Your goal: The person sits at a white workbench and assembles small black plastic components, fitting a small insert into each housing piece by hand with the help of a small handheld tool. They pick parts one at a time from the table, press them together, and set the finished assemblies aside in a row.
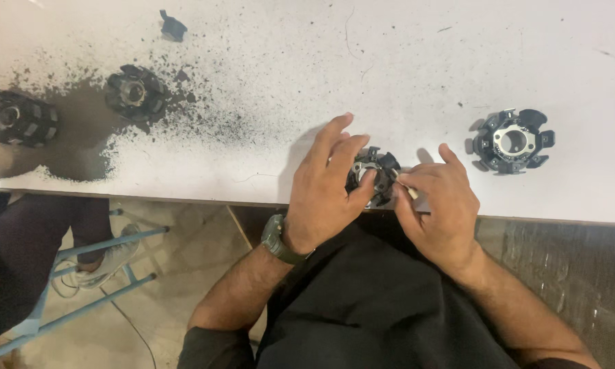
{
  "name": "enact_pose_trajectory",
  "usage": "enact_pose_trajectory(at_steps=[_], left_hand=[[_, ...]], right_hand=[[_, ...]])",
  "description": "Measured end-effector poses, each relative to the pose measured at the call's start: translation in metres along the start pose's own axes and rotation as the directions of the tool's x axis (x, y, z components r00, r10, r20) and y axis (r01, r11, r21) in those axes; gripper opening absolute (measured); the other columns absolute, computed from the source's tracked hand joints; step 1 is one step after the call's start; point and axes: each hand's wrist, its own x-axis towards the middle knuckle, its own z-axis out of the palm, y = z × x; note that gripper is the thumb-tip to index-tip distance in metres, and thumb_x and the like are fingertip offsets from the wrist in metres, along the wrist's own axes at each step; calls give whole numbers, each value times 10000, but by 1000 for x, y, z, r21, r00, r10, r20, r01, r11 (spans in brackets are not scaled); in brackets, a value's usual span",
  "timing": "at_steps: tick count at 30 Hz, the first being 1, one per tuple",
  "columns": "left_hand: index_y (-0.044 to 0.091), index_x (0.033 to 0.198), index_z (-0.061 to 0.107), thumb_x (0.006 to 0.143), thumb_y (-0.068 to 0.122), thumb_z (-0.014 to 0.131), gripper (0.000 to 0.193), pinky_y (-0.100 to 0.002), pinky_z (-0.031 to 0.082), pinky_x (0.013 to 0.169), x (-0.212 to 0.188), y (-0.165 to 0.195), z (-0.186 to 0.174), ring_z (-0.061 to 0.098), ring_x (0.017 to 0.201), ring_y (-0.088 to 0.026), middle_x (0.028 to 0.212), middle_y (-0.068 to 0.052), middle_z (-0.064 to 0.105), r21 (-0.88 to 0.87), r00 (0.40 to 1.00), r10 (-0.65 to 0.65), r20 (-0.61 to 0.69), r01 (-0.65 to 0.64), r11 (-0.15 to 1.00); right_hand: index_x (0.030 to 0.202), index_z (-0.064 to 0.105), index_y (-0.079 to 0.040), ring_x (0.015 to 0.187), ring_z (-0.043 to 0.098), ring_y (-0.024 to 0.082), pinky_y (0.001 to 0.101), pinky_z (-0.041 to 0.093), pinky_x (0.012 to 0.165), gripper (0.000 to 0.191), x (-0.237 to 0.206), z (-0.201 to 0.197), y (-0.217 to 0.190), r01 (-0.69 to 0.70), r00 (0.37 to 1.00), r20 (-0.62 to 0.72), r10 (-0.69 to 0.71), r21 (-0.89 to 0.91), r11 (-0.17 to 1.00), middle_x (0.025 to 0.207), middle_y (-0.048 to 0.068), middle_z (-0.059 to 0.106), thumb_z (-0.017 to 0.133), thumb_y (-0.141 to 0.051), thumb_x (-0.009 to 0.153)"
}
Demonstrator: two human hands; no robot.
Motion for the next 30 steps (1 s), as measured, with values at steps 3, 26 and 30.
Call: enact_pose_trajectory(at_steps=[3, 26, 30], left_hand=[[53, 1100, 702, 842, 94, 769, 270, -466, 530, 940, 8, 0, -2, 648, 1109, -328, 1346, -137, 601, 241, 989, 127, 71, -140, 960], [31, 1083, 650, 928, 65, 681, 162, -412, 573, 833, -1, 11, 2, 697, 991, -325, 1125, -115, 695, 165, 986, 41, 159, -68, 984], [35, 1070, 645, 932, 58, 692, 147, -406, 577, 861, -3, 9, 5, 698, 1017, -322, 1137, -110, 696, 157, 991, 61, 115, -79, 984]], right_hand=[[1095, 608, -50, 994, 690, 307, 567, 464, 1187, 285, 0, 4, 1, -56, 998, -31, 56, 6, 998, 1000, 94, 693, 778, 35, 882], [1055, 620, -76, 1088, 661, 290, 590, 394, 1167, 326, -11, 8, 12, 91, 995, -49, -90, 11, 996, 963, 78, 656, 790, 35, 799], [1069, 615, -63, 1094, 660, 300, 578, 409, 1170, 330, -13, 11, 15, 94, 994, -57, -94, 4, 996, 980, 90, 654, 796, 41, 814]])
